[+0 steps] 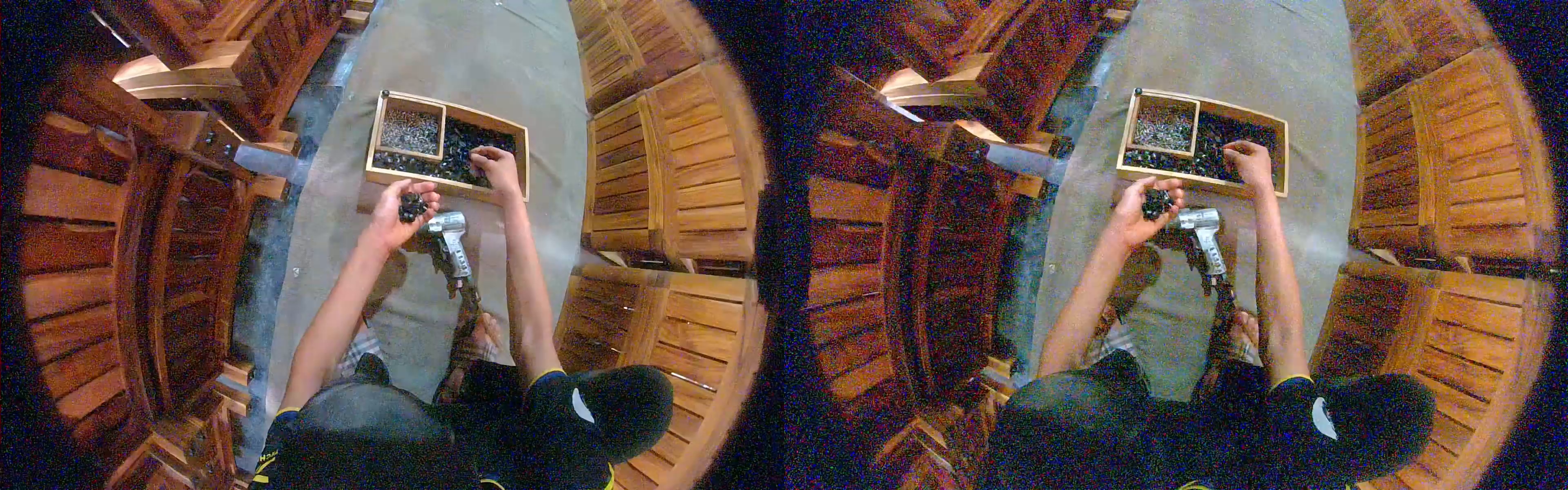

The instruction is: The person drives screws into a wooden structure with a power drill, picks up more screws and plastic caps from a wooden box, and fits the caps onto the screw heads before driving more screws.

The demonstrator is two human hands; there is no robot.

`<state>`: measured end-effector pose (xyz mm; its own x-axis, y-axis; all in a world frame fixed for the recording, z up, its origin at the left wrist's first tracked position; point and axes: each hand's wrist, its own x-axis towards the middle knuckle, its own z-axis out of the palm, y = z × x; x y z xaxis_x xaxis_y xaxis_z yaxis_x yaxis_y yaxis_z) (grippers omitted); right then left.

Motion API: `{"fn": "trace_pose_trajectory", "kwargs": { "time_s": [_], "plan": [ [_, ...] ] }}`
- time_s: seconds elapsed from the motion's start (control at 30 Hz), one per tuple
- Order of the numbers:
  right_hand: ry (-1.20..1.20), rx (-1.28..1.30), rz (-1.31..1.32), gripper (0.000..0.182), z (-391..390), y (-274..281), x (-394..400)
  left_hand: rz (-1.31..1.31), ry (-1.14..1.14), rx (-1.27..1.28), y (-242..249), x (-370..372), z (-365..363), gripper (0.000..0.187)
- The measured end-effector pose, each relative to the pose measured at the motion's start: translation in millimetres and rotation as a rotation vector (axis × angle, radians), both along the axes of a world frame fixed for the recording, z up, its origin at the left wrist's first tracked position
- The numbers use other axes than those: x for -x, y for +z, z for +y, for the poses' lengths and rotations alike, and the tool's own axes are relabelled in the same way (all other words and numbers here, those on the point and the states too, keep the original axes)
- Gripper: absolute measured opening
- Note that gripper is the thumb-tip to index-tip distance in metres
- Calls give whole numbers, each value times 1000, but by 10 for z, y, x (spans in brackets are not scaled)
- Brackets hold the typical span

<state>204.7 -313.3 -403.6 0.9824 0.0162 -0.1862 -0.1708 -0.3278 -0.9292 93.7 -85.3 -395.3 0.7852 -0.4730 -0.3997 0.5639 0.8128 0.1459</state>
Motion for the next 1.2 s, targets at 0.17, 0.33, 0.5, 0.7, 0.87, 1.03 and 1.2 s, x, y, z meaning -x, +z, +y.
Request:
{"fn": "trace_pose_trajectory", "kwargs": {
  "time_s": [0.17,0.33,0.5,0.7,0.87,1.03,1.2],
  "plan": [
    [236,-43,43,17,379,701,277,53,-6,-92,-13,-14,-13,40],
    [728,432,-145,18,954,1108,608,152,13,-286,101,-45,-81,30],
    [777,581,-306,26,1086,1080,724,68,-18,-115,-53,-89,-68,27],
    [751,485,-296,29,1018,1203,700,34,-30,-166,35,-53,-61,27],
    [678,310,-157,24,944,1295,697,76,43,-101,173,-50,-104,29],
    [149,248,-302,21,600,852,316,72,-55,113,16,-71,-56,26],
    [208,819,-232,34,-19,-204,22,5,-145,82,-17,-75,-59,24]
  ]
}}
